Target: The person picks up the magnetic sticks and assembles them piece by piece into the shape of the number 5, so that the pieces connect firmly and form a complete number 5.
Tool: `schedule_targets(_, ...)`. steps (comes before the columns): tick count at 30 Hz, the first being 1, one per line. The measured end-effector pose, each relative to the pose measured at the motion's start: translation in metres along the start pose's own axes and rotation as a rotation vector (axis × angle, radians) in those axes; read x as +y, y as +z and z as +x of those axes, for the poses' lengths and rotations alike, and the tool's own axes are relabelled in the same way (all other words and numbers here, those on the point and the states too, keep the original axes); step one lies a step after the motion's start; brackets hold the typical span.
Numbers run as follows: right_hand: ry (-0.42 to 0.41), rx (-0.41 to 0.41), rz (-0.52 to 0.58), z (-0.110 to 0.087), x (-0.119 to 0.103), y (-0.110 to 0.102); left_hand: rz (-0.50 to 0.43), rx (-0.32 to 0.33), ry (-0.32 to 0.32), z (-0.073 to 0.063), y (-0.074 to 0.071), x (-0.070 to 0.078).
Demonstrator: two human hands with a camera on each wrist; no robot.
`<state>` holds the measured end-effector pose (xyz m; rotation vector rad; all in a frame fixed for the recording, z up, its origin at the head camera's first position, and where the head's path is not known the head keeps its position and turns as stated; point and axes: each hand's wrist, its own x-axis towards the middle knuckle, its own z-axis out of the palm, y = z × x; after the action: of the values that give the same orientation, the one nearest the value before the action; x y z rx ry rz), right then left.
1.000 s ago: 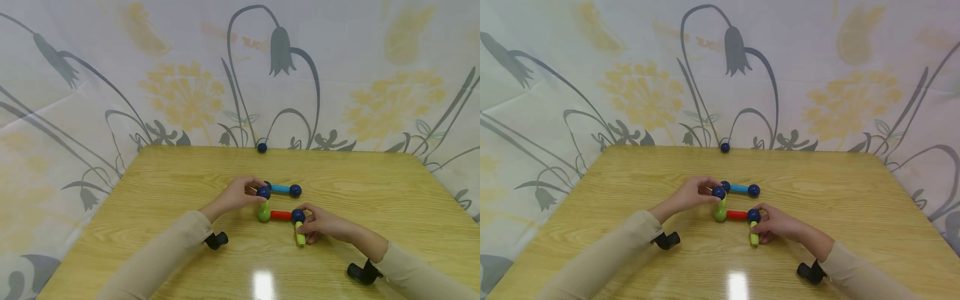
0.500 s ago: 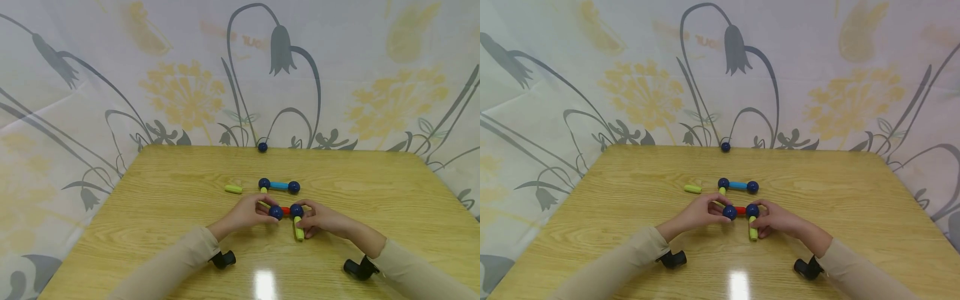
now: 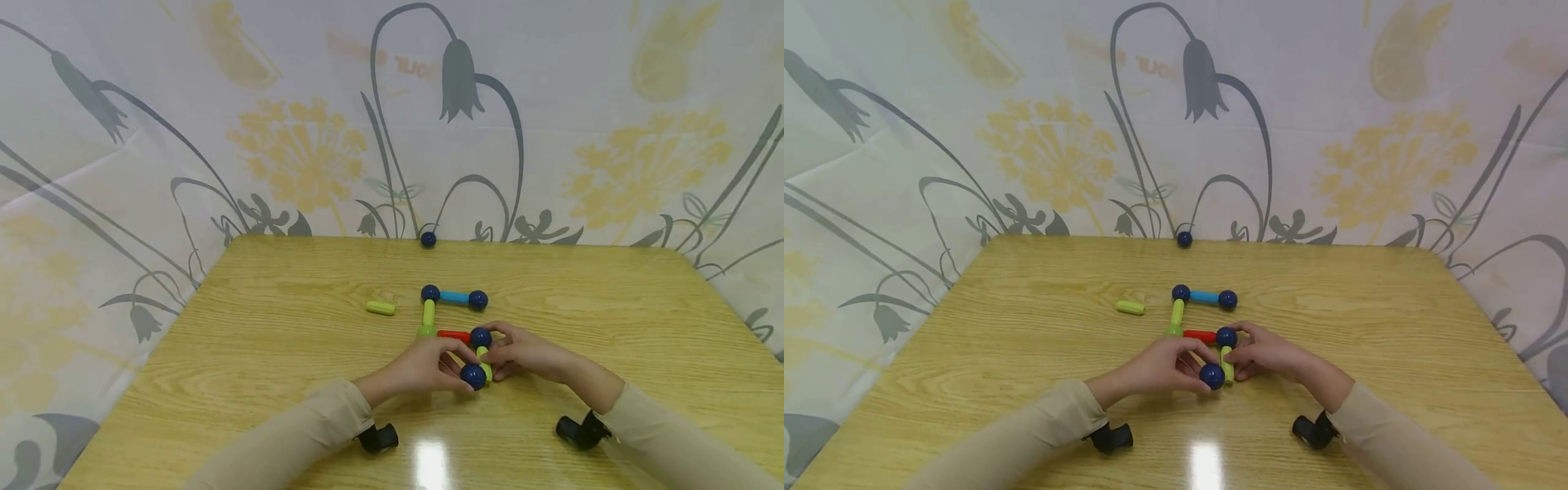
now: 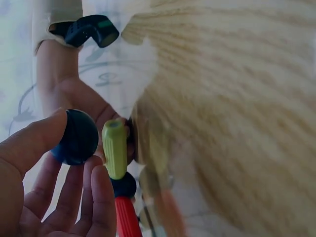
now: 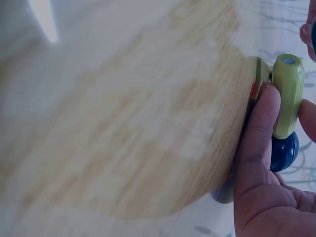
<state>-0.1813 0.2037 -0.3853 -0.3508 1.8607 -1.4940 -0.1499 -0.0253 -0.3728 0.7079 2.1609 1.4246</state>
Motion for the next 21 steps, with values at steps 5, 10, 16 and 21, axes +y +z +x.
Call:
schedule_targets(5,0.010,-0.002,0.018,0.000,0.000,-0.001,-0.001,-0.065,0.005,0.003,0.009,-0.003)
schedule_targets(10,0.012,0.005,0.050,-0.001,0.000,-0.001,0.014,-0.091,0.039,0.005,0.013,-0.005)
schedule_targets(16,0.024,0.017,0.056,-0.001,0.001,-0.002,0.047,-0.086,0.035,0.008,0.017,-0.006)
schedule_targets(21,0.025,0.016,0.053,-0.001,0.003,-0.002,0.061,-0.074,0.011,0.010,0.020,-0.005)
